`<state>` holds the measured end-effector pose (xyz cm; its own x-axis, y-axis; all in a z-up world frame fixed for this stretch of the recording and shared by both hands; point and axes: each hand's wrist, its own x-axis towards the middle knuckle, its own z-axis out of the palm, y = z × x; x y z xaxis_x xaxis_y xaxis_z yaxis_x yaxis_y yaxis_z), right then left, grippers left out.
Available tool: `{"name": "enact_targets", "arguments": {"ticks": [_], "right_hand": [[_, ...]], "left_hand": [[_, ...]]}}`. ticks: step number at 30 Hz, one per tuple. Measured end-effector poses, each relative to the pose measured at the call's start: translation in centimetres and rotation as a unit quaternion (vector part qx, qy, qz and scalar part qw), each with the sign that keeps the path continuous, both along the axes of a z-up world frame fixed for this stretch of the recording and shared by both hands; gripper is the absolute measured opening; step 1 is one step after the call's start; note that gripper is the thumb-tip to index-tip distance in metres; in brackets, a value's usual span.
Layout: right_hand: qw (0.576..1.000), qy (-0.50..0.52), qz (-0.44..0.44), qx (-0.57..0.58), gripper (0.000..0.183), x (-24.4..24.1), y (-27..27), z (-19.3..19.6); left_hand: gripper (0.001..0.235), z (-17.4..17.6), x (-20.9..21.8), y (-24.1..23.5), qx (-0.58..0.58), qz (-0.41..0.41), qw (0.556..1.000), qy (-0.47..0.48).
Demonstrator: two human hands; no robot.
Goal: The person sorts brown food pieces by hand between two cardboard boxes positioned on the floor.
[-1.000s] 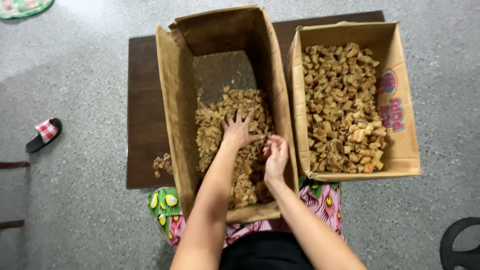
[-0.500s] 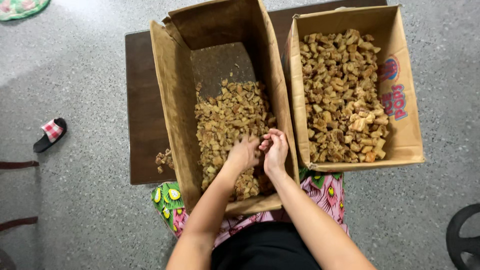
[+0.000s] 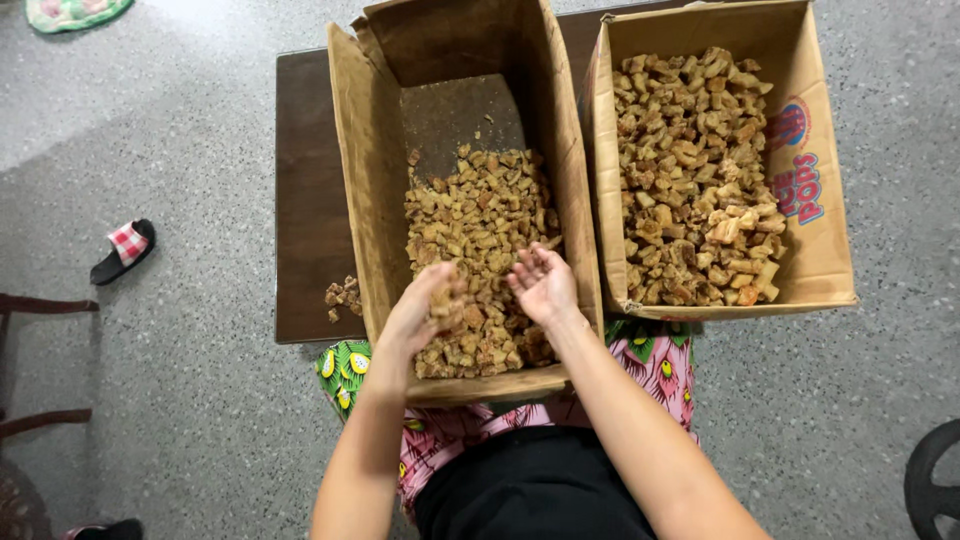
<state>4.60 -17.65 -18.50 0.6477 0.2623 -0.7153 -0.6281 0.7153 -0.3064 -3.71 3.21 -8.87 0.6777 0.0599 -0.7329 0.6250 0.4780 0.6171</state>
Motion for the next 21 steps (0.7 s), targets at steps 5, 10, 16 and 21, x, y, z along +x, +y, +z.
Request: {"name": "enact_targets", "arguments": {"ticks": [5,10,16,21], "right_hand": [[0.990,-0.023,0.136,0.021,0.039,-1.7,1.8,6.3],[0.972,-0.069,0.175,0.142,0.056,-1.5,1.1,6.8],[0.970,-0.084,0.145,0.177,0.056,-1.2,1.1,5.2],[0.960,-0.082,0.120,0.240,0.059,-1.3,1.2,3.5]], "left_hand": [[0.048,2.9,1.3,-2.1,-0.153,0.080,0.984,-0.042],[0.046,4.5,1.8,-4.3,-0.029,-0.004,0.995,-0.093],[0.035,5.9,2.1,-4.5,0.247,-0.137,0.956,-0.081],[0.031,4.2,1.7,-5.7,0.367,-0.253,0.845,-0.295]]}}
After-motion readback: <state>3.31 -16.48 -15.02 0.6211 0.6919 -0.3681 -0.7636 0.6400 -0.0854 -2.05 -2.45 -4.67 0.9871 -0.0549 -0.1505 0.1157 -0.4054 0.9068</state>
